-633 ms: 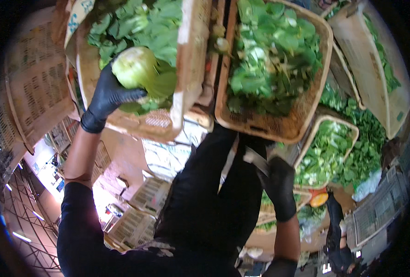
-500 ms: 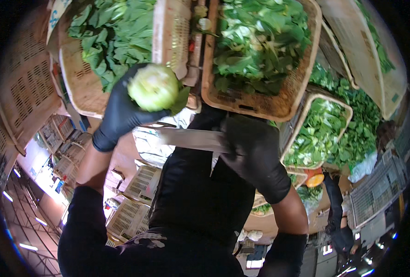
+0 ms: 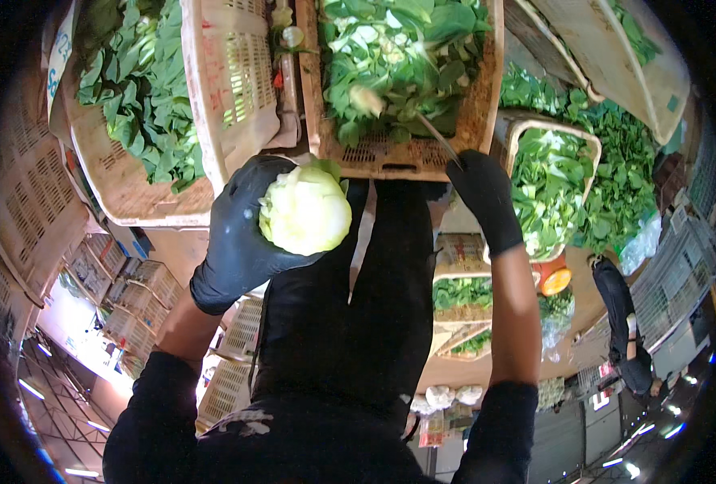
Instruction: The person trims the roots and outer leaves of green vegetables using a knife, then places the processed vegetables into a nearby basket.
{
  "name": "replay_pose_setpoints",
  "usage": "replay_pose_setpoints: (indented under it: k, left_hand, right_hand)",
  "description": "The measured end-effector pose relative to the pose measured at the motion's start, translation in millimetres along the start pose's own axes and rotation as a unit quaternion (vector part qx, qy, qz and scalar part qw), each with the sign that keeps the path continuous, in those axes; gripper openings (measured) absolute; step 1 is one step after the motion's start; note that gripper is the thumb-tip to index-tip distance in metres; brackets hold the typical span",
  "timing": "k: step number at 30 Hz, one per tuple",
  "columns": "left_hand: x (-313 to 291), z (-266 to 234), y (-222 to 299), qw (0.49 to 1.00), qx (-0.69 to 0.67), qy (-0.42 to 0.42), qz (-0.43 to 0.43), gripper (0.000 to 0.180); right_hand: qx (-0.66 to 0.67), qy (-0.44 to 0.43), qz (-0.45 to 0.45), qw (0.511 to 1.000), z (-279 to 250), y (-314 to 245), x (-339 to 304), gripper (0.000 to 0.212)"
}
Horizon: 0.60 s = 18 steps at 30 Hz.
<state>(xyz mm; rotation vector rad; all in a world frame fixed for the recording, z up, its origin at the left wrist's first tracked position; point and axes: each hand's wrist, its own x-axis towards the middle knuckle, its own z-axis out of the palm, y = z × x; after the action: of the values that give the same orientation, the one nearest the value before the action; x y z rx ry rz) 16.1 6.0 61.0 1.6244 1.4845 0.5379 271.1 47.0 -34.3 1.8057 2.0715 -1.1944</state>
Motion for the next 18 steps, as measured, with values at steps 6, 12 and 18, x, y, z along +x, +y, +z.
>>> replay_pose_setpoints:
  k: [6,12,18]
  left_hand:
    - [16,32,1,0.998,0.005,-0.04,-0.054,0.069]
    - [17,26,-6,0.977,0.054,-0.2,-0.047,0.069]
    - [11,38,-22,0.976,-0.148,-0.144,-0.07,0.079]
  right_hand:
    - [0.419,-0.078,-0.101,0.899,-17,-39,-45,0.075]
    - [0.304,-0.163,-0.128,0.93,-35,-40,-36,0.046]
    - [0.07,0.172,-0.072,0.98,-27,-30,-32,0.055]
